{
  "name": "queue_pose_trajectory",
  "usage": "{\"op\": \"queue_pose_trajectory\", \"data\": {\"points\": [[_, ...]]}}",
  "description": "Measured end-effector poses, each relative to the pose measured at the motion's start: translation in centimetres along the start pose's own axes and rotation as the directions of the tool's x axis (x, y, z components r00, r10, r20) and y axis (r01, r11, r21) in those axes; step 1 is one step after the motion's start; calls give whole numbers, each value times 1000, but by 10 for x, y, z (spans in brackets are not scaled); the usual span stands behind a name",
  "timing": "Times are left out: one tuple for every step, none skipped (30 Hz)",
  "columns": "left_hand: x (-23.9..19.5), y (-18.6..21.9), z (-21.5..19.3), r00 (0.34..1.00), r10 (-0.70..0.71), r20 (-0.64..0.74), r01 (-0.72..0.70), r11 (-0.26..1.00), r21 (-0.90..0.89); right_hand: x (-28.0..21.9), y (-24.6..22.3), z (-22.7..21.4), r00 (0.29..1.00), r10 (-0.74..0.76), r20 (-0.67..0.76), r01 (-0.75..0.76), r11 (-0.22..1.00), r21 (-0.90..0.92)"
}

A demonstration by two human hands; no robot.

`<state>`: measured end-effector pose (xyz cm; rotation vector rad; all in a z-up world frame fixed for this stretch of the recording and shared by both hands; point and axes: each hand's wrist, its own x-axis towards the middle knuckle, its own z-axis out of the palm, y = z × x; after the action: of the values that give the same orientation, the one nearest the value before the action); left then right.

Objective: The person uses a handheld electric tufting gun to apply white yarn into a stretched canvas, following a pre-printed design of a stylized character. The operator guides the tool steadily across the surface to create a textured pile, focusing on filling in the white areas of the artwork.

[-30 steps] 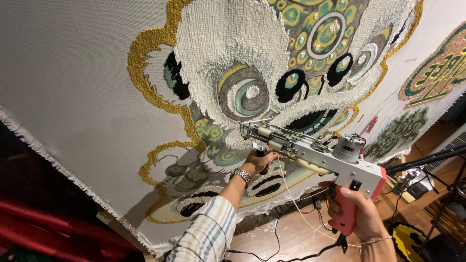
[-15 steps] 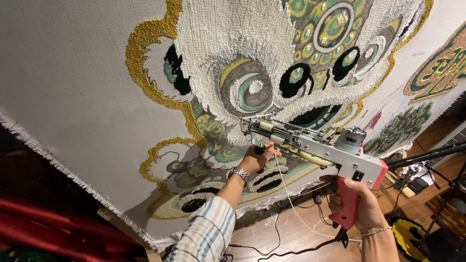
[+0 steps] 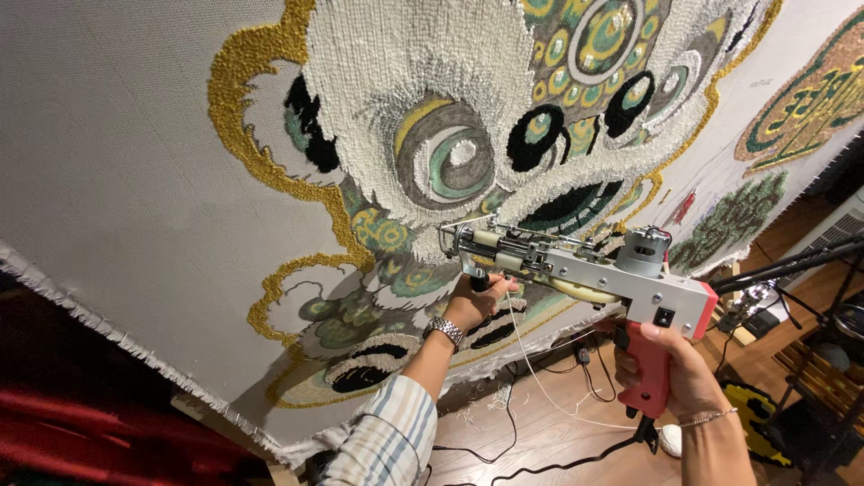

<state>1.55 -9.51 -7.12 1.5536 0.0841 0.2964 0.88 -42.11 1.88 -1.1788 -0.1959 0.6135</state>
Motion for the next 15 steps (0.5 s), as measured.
{"op": "queue_pose_trajectory", "data": {"points": [[1, -3, 0, 1000, 26, 5, -26, 999, -30, 0, 0, -1, 999, 1, 35, -2, 1000, 28], [3, -7, -1, 999, 52, 8, -51, 997, -60, -1, -1, -1, 997, 0, 71, -4, 998, 55], [4, -11, -2, 998, 64, -2, -64, 989, -130, -3, -3, -1, 986, -42, 160, 25, 994, 104], [6, -14, -2, 997, 76, -15, -77, 977, -200, -5, -6, -1, 965, -86, 247, 49, 987, 154], [7, -18, 0, 996, 85, -26, -89, 959, -269, -9, -8, -1, 936, -133, 327, 67, 976, 205], [7, -21, 4, 998, 39, -41, -49, 956, -288, -9, -8, 1, 859, -256, 442, 148, 953, 265], [7, -22, 6, 999, -7, -54, -9, 953, -304, -4, -6, 5, 754, -376, 539, 217, 917, 335], [5, -20, 10, 996, -54, -65, 31, 947, -319, -2, -4, 6, 622, -484, 616, 271, 871, 411], [2, -17, 14, 996, -66, -63, 38, 928, -371, 17, -4, 10, 894, -184, 408, 92, 967, 236], [-1, -12, 20, 995, -79, -60, 46, 906, -421, 33, -2, 11, 982, 151, 112, -164, 978, 127], [-4, -6, 26, 994, -94, -53, 59, 881, -470, 44, 11, 15, 969, 186, 164, -165, 977, -133], [-6, 2, 30, 993, -108, -41, 76, 881, -466, 63, 31, 27, 950, 235, 204, -143, 912, -384], [-6, 8, 35, 992, -124, -26, 98, 879, -466, 76, 54, 34, 930, 309, 200, -167, 839, -518], [-6, 13, 38, 990, -140, -10, 119, 877, -466, 86, 73, 33, 905, 382, 185, -184, 746, -639], [-5, 13, 39, 992, -123, -8, 103, 865, -490, 91, 90, 19, 923, 371, 101, -185, 659, -729]]}}
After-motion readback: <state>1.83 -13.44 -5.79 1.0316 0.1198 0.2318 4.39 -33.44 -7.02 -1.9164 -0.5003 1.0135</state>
